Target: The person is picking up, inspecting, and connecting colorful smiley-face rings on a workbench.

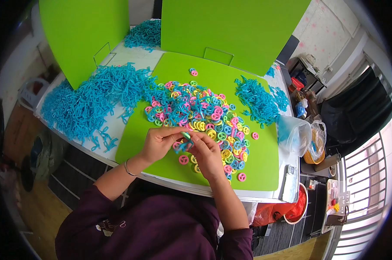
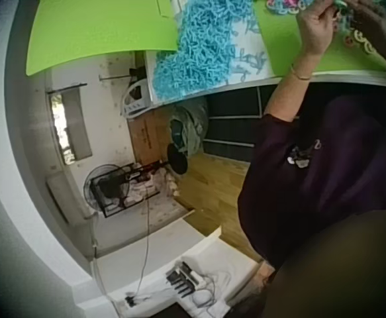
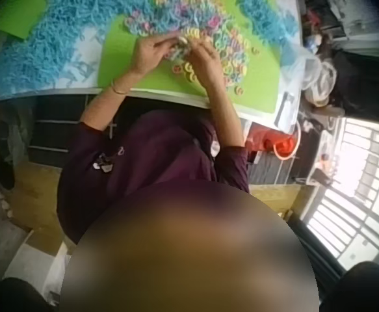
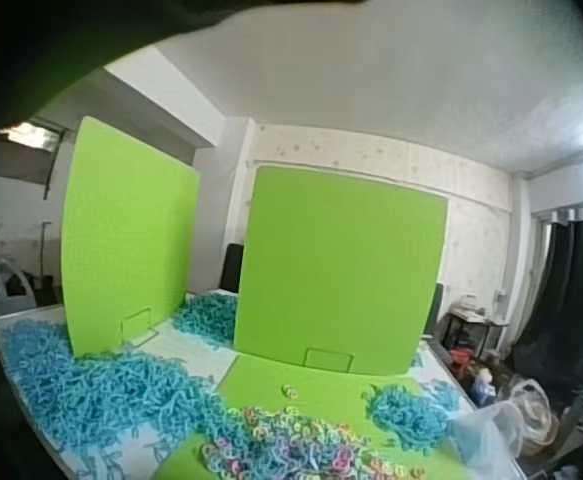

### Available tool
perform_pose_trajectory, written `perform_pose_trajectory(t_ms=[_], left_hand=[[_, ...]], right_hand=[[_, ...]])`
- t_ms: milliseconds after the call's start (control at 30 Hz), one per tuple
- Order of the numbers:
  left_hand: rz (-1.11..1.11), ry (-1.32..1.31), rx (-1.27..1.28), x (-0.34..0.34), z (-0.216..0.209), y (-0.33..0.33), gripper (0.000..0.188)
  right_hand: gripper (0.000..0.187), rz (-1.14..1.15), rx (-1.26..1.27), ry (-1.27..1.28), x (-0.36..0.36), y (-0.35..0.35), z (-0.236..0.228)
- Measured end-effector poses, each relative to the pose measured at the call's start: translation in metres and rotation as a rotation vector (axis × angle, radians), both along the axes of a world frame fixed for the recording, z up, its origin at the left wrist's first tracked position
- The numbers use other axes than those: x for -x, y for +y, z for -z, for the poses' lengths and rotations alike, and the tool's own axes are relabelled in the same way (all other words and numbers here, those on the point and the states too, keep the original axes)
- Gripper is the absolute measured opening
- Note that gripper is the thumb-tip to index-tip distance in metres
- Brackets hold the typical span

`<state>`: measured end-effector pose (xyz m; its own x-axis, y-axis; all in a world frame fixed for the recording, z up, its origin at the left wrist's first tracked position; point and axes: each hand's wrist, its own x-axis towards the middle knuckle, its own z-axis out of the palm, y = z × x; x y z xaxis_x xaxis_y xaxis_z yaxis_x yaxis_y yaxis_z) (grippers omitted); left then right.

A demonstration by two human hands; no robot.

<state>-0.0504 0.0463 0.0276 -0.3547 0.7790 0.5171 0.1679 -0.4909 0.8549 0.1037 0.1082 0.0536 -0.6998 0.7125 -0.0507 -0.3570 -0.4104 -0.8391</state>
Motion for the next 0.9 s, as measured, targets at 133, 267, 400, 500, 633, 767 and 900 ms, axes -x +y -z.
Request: perform_pose_trajectory(t_ms=[133, 267, 400, 500, 633, 767, 900], left_hand=[[0.047, 0.125, -0.035, 0.004, 0.0, 0.0, 0.028], [0.181, -0.098, 0.265, 0.002, -0.008, -0.004, 0.034], [0.296, -0.227, 0.253, 0.002, -0.008, -0.005, 0.04], [0.269, -0.19, 0.225, 0.0, -0.007, -0.005, 0.04], [0.194, -0.052, 0.234, 0.002, -0.005, -0.006, 0.038], [0.131, -0.009, 0.218, 0.002, -0.003, -0.005, 0.039], [0.132, 0.003, 0.215, 0.003, -0.009, -0.004, 0.037]], right_hand=[[0.018, 0.008, -0.141, -0.115, -0.005, 0.004, 0.004], [0.017, 0.111, -0.311, -0.12, -0.004, 0.004, 0.01], [0.016, 0.271, -0.488, -0.198, 0.0, 0.0, 0.011], [0.014, 0.307, -0.58, -0.238, 0.0, -0.002, 0.014], [0.013, 0.429, -0.86, -0.337, 0.001, -0.003, 0.015], [0.015, 0.519, -1.046, -0.449, 0.002, -0.005, 0.014], [0.016, 0.518, -1.259, -0.514, 0.003, -0.004, 0.011]])
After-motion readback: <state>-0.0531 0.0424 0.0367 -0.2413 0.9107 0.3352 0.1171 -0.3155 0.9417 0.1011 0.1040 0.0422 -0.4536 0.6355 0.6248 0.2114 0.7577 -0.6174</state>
